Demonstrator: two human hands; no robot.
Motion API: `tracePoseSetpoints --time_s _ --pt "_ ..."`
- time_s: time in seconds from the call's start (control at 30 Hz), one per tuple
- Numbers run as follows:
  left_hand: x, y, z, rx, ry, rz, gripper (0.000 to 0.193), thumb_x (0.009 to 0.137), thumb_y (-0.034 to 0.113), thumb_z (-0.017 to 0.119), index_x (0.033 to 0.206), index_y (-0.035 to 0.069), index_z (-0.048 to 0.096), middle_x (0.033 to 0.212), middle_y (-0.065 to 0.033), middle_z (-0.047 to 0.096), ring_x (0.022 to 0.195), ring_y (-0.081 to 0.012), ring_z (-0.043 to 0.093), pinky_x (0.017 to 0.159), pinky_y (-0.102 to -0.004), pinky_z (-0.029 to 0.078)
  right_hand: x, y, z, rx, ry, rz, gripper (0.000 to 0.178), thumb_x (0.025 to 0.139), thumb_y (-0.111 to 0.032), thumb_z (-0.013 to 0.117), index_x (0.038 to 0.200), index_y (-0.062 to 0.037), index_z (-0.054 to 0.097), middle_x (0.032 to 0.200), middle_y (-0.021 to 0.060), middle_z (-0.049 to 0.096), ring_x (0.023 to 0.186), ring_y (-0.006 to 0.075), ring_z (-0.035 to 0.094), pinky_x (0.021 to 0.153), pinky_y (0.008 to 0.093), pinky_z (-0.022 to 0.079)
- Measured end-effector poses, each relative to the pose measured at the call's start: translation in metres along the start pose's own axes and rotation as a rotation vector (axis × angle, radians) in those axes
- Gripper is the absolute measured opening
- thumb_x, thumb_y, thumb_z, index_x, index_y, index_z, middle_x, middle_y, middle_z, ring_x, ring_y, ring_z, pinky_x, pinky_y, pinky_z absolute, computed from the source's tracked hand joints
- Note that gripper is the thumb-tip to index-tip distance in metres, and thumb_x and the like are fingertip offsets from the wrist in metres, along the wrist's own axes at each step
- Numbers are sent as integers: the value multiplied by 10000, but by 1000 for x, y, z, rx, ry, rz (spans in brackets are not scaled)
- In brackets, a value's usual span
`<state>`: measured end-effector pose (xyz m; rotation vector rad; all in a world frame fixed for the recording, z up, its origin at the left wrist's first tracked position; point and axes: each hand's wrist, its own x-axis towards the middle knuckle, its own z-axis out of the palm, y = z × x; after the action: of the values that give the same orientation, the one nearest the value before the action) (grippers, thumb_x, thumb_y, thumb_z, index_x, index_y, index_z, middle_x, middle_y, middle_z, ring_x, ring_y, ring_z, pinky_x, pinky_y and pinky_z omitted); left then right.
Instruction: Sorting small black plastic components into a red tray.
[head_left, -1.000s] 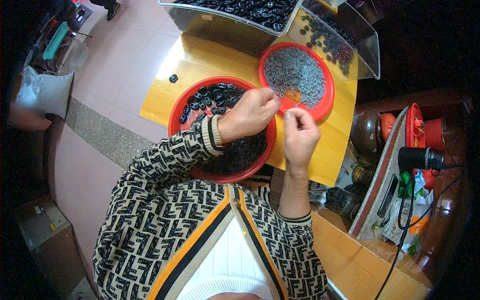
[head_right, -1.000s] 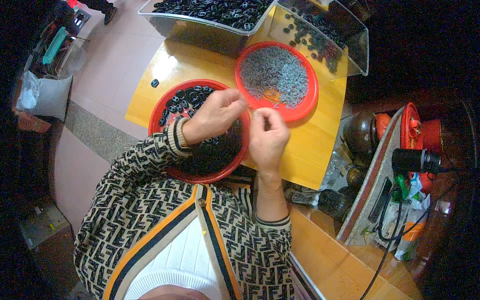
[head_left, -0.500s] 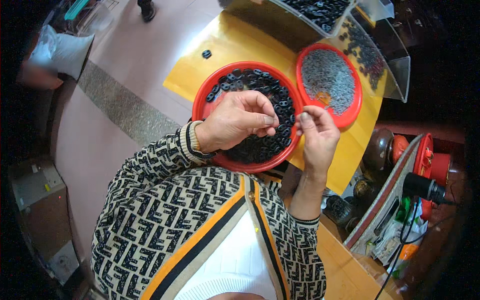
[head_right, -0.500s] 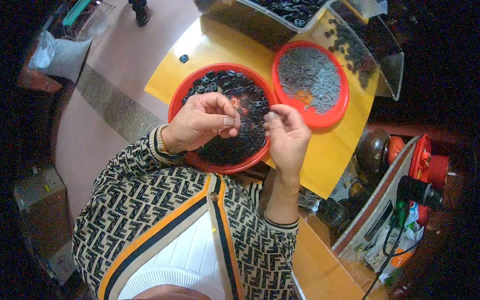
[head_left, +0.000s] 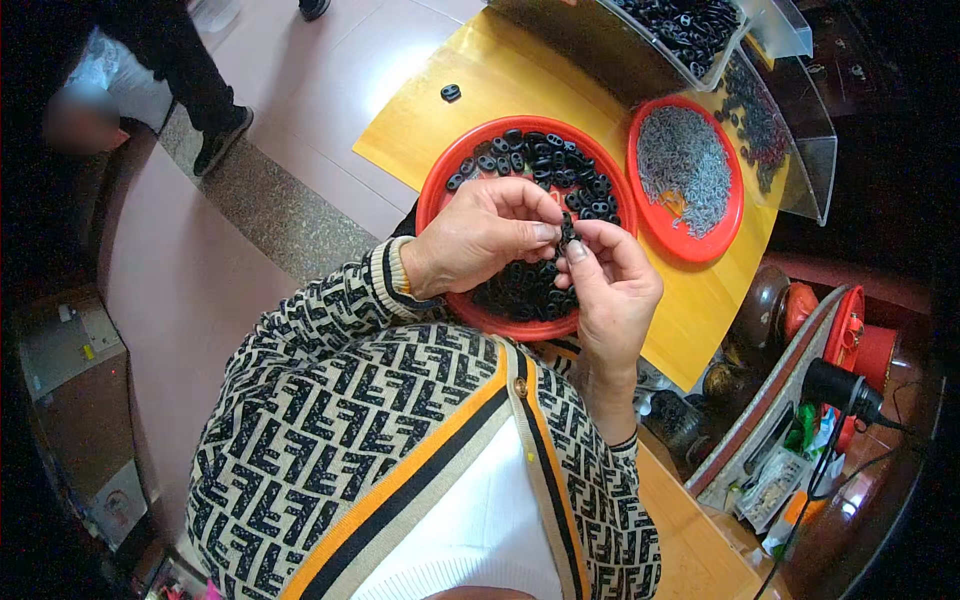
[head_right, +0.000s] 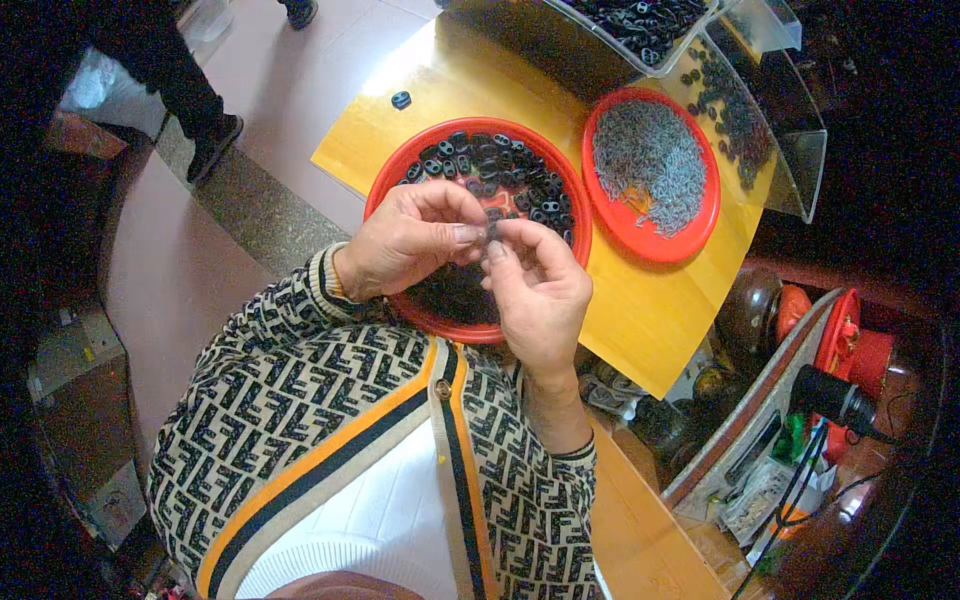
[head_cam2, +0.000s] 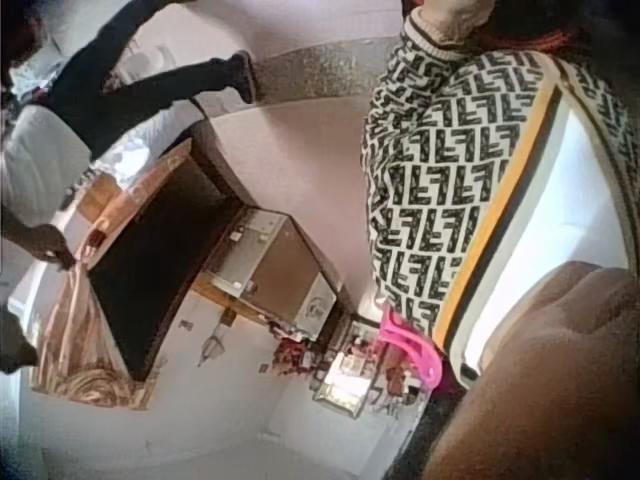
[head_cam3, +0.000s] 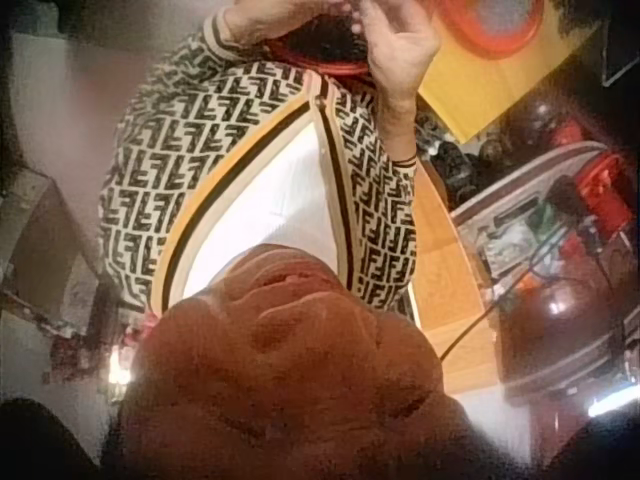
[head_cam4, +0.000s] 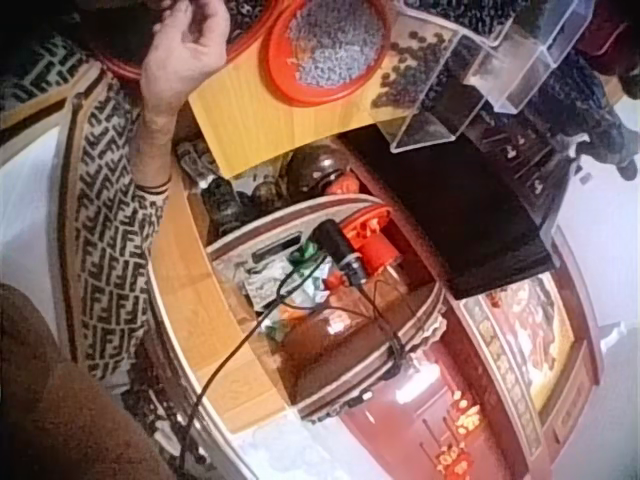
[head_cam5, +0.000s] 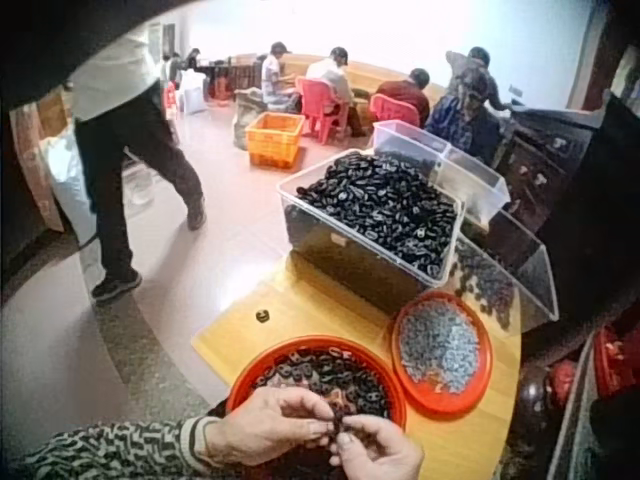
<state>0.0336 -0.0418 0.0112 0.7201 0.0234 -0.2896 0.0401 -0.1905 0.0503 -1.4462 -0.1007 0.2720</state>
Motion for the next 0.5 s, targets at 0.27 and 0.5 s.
tracePoseSetpoints --time_s 0.27,0.5 --pt "0 2 0 25 23 42 118 787 -17 564 901 4 537 781 -40 568 685 -96 554 621 -219 471 1 3 2 -147 49 -33 122 790 31 561 911 19 555 761 26 568 611 54 529 525 171 451" --pt "-1 3 0 121 8 59 143 770 4 599 903 4 547 808 -43 579 715 -104 556 653 -230 462 -1 5 2 -174 60 -57 106 787 23 568 893 14 562 740 15 568 599 46 520 511 162 435"
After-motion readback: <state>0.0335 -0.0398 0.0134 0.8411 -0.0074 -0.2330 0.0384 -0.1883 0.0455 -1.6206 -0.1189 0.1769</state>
